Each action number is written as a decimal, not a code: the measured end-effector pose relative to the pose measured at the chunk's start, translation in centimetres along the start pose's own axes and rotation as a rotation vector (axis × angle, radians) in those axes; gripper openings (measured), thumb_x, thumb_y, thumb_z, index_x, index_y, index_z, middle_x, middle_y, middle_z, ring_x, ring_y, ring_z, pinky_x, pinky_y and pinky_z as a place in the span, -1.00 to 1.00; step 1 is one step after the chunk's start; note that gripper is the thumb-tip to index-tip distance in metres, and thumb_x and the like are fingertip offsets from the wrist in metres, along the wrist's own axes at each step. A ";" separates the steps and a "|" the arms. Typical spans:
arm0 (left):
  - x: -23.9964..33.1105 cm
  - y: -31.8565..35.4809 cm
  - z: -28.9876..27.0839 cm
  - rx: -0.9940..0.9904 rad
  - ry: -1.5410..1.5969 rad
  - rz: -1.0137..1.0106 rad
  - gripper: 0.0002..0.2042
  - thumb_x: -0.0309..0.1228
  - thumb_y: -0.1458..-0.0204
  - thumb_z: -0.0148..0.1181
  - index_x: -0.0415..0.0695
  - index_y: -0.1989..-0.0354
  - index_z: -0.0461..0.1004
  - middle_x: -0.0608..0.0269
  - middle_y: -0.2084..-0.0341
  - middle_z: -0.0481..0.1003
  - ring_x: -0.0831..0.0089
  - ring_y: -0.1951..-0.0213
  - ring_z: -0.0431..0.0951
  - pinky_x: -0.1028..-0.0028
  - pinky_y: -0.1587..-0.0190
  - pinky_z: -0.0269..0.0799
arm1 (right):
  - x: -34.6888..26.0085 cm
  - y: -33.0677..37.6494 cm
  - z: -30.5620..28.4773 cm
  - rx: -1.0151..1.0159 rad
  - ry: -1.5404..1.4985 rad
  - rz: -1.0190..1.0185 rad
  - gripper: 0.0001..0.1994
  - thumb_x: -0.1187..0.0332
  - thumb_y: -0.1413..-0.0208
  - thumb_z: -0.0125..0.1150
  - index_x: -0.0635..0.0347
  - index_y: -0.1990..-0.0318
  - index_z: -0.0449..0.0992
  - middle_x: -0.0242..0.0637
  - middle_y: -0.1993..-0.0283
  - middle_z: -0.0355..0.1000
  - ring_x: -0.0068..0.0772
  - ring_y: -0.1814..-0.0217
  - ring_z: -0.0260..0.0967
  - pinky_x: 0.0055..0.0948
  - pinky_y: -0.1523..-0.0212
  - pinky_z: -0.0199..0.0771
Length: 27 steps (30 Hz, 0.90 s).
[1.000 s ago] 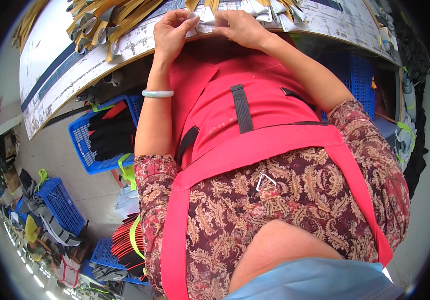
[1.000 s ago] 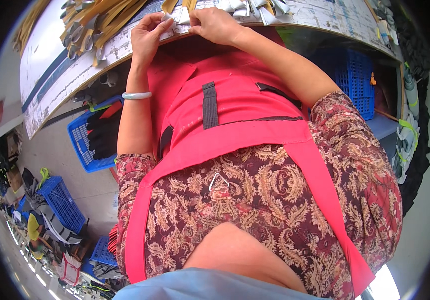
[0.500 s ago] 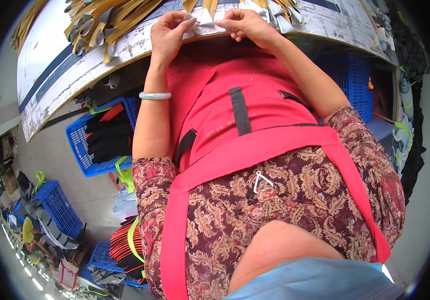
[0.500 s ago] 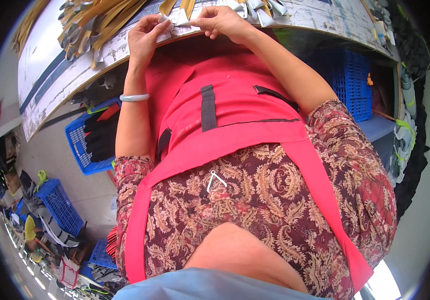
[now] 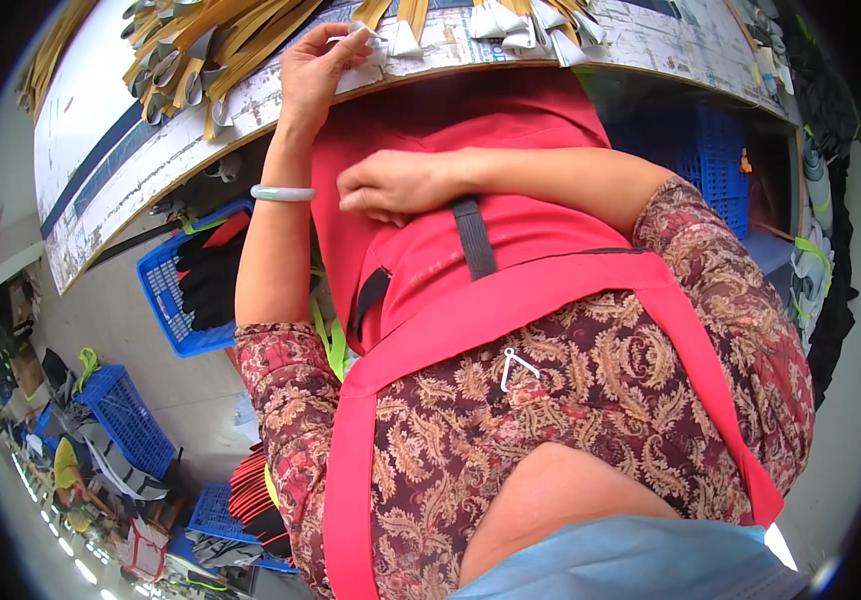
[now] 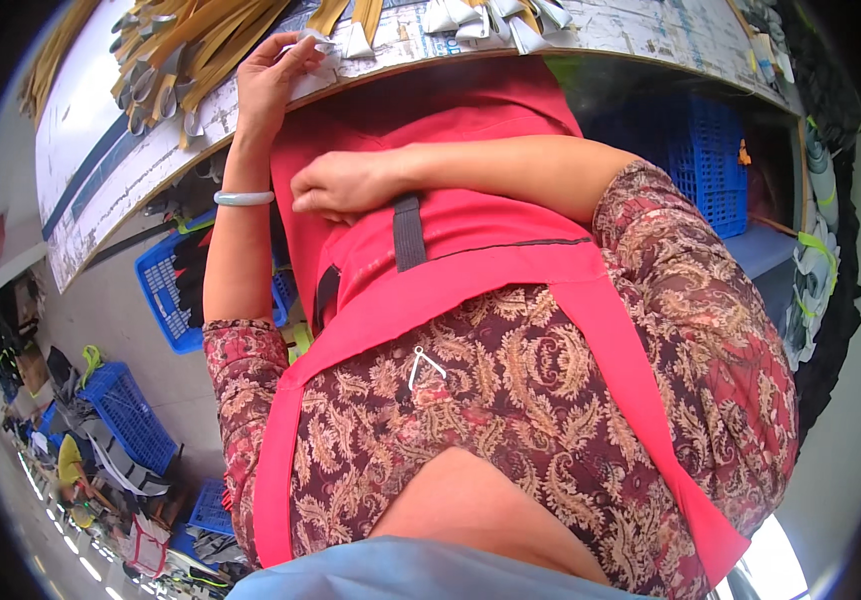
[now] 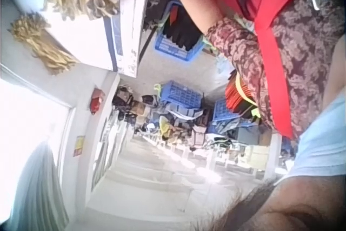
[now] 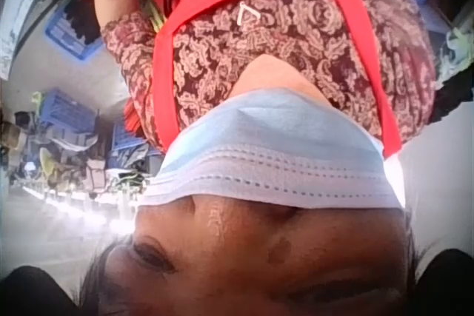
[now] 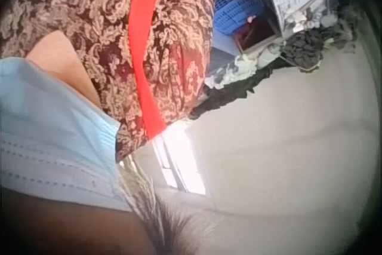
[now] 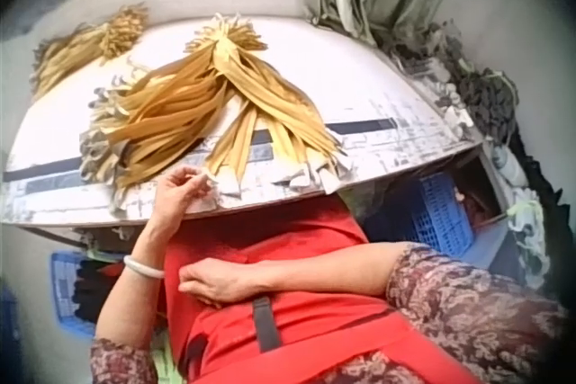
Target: Applying tape to individual yellow fabric straps and bundling them together at a workshop bench.
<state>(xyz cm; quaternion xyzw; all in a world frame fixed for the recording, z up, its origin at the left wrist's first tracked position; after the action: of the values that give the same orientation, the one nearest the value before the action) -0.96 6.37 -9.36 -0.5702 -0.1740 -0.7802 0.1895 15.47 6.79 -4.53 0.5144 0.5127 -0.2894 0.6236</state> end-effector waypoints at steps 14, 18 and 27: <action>2.2 0.1 2.0 -0.428 0.690 0.349 -0.93 -0.57 -0.04 0.27 -0.20 0.31 0.54 0.33 0.46 0.55 0.61 0.39 0.52 0.60 0.27 0.43 | -5.2 5.9 -9.0 0.650 -0.123 -0.076 -0.82 0.38 -0.23 0.15 0.23 0.07 0.52 -0.38 0.33 0.47 -0.67 0.38 0.38 -0.63 0.37 0.42; 3.6 1.2 0.6 -0.072 0.005 0.157 -0.94 -0.54 -0.05 0.27 -0.21 0.31 0.54 0.32 0.46 0.56 0.58 0.40 0.52 0.58 0.28 0.43 | 2.0 5.0 -6.6 -0.051 -0.398 0.038 -0.68 0.15 -0.31 0.04 0.27 0.13 0.52 -0.28 0.22 0.52 -0.59 0.25 0.48 -0.56 0.25 0.50; 0.5 -1.1 2.2 -0.433 0.620 0.313 -0.93 -0.49 -0.06 0.27 -0.20 0.34 0.53 0.32 0.46 0.56 0.60 0.40 0.53 0.60 0.30 0.42 | 19.9 0.3 -9.1 0.743 0.717 0.246 -0.59 0.32 -0.21 0.00 0.20 -0.20 0.36 0.06 -0.19 0.34 0.00 -0.27 0.25 -0.16 -0.28 0.21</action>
<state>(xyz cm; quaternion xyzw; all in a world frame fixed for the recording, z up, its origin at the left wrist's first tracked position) 0.15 8.36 -8.30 -0.3544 0.1481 -0.8955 0.2250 18.71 18.78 -22.55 0.8236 0.4926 -0.1821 0.2143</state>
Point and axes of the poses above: each hand's wrist, its own y-axis away from the middle knuckle, its own z-axis out of the palm, x = y × z, the point moved 1 cm from there along -y, towards the middle knuckle
